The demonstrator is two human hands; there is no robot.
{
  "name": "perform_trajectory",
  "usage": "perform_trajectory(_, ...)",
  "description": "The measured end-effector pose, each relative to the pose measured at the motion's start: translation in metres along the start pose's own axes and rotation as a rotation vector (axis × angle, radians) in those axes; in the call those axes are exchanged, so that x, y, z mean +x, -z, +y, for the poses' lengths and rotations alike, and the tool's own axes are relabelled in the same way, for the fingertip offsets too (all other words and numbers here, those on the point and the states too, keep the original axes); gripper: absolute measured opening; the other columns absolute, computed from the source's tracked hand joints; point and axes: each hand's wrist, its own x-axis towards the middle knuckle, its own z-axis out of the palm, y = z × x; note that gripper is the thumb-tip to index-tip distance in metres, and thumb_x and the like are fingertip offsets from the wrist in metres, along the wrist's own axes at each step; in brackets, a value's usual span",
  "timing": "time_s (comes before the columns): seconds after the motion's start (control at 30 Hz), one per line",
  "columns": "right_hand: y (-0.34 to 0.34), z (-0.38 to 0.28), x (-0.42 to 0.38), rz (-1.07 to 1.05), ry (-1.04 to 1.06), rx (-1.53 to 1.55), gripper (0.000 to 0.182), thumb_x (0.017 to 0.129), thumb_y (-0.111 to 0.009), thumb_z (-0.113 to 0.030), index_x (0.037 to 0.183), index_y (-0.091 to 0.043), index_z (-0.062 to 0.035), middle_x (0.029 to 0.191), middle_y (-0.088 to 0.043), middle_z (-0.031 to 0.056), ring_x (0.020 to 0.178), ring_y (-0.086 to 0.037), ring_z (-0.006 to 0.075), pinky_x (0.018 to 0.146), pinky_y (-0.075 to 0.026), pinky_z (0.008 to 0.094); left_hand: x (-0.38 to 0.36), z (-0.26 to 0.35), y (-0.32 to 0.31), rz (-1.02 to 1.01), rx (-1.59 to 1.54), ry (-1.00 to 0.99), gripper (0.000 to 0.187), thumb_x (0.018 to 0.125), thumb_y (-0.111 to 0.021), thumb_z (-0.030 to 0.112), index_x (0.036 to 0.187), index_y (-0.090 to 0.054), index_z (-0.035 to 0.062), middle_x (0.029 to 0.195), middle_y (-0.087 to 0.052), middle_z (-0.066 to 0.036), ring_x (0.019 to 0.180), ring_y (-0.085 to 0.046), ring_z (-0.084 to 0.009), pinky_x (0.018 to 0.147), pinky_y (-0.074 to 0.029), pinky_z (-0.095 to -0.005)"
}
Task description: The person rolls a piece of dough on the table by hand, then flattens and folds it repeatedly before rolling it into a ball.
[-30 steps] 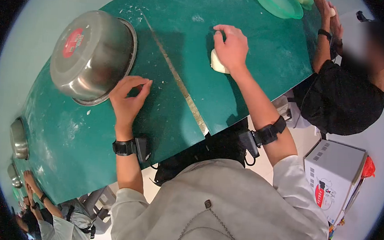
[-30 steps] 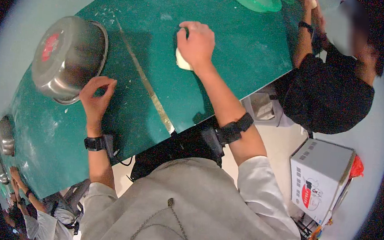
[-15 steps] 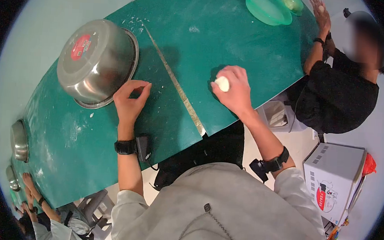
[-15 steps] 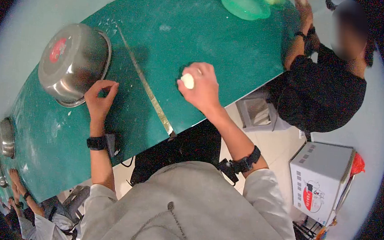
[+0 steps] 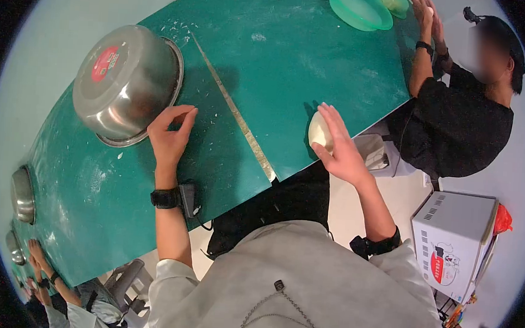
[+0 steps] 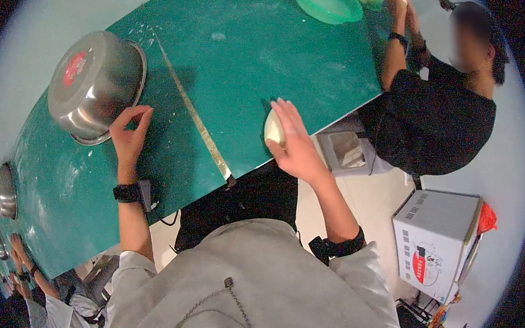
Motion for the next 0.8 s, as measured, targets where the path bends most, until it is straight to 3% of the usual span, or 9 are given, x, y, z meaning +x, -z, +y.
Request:
perform_trajectory(0.1, -0.006, -0.001, 0.003, 0.047, 0.025, 0.045, 0.075, 0.088, -0.069, -0.022, 0.15, -0.03, -0.0071, 0.153, -0.033, 0.0237, 0.144, -0.026, 0.0442, 0.118, -0.026, 0.0473, 0.002, 0.003, 0.0, -0.016, 0.038, -0.037, 0.01, 0.083, -0.075, 0.003, 0.092, -0.074, 0.0019, 0.084, -0.072, -0.006, 0.069, -0.064, -0.0108, 0.065, -0.051, -0.0236)
perform_trajectory(0.2, -0.015, -0.002, 0.011, 0.132, 0.011, 0.06, 0.07, 0.089, -0.069, -0.028, 0.146, -0.036, -0.0048, 0.15, -0.035, 0.0248, 0.142, -0.03, 0.0444, 0.117, -0.027, 0.0474, 0.003, 0.005, 0.0, -0.041, 0.056, -0.102, 0.01, 0.084, -0.074, 0.002, 0.094, -0.074, 0.0014, 0.086, -0.072, -0.007, 0.069, -0.064, -0.0115, 0.066, -0.051, -0.0238)
perform_trajectory(0.27, -0.017, -0.002, 0.018, 0.124, 0.024, -0.117, 0.062, 0.089, -0.067, -0.033, 0.14, -0.046, -0.0052, 0.146, -0.041, 0.0244, 0.138, -0.035, 0.0446, 0.115, -0.03, 0.0477, 0.002, 0.009, 0.0, -0.08, -0.02, 0.066, 0.009, 0.085, -0.072, 0.001, 0.094, -0.074, 0.0007, 0.088, -0.072, -0.009, 0.072, -0.065, -0.0126, 0.067, -0.052, -0.0247)
perform_trajectory(0.37, -0.018, 0.004, 0.032, 0.125, 0.083, -0.22, 0.055, 0.09, -0.065, -0.036, 0.134, -0.053, -0.0062, 0.141, -0.047, 0.0238, 0.135, -0.039, 0.0438, 0.113, -0.032, 0.05, 0.003, 0.012, 0.001, -0.113, -0.006, 0.119, 0.008, 0.084, -0.072, 0.0, 0.092, -0.074, 0.0006, 0.09, -0.072, -0.01, 0.075, -0.066, -0.0136, 0.069, -0.053, -0.0248)
perform_trajectory(0.4, -0.018, 0.006, 0.037, 0.123, 0.081, -0.217, 0.055, 0.09, -0.065, -0.036, 0.134, -0.053, -0.0062, 0.141, -0.047, 0.0238, 0.135, -0.039, 0.0438, 0.113, -0.032, 0.05, 0.003, 0.009, 0.0, -0.115, -0.004, 0.122, 0.008, 0.084, -0.072, 0.0, 0.092, -0.074, 0.0006, 0.09, -0.072, -0.01, 0.075, -0.066, -0.0136, 0.069, -0.053, -0.0248)
perform_trajectory(0.47, -0.018, 0.01, 0.047, 0.141, 0.108, -0.296, 0.051, 0.09, -0.064, -0.035, 0.133, -0.054, -0.0091, 0.14, -0.05, 0.0203, 0.135, -0.04, 0.0418, 0.112, -0.031, 0.0544, 0.004, 0.003, 0.001, -0.132, 0.106, -0.096, 0.012, 0.084, -0.07, -0.001, 0.094, -0.073, 0.0017, 0.091, -0.071, -0.008, 0.081, -0.066, -0.0164, 0.075, -0.052, -0.0271)
perform_trajectory(0.8, -0.023, 0.04, 0.115, 0.11, 0.037, -0.231, 0.051, 0.094, -0.052, -0.024, 0.144, -0.045, -0.0171, 0.149, -0.043, 0.0152, 0.142, -0.033, 0.0378, 0.115, -0.019, 0.0599, 0.005, 0.013, 0.0, -0.136, 0.051, 0.014, 0.008, 0.079, -0.075, -0.001, 0.085, -0.07, 0.0008, 0.09, -0.071, -0.009, 0.082, -0.066, -0.0173, 0.076, -0.052, -0.0278)
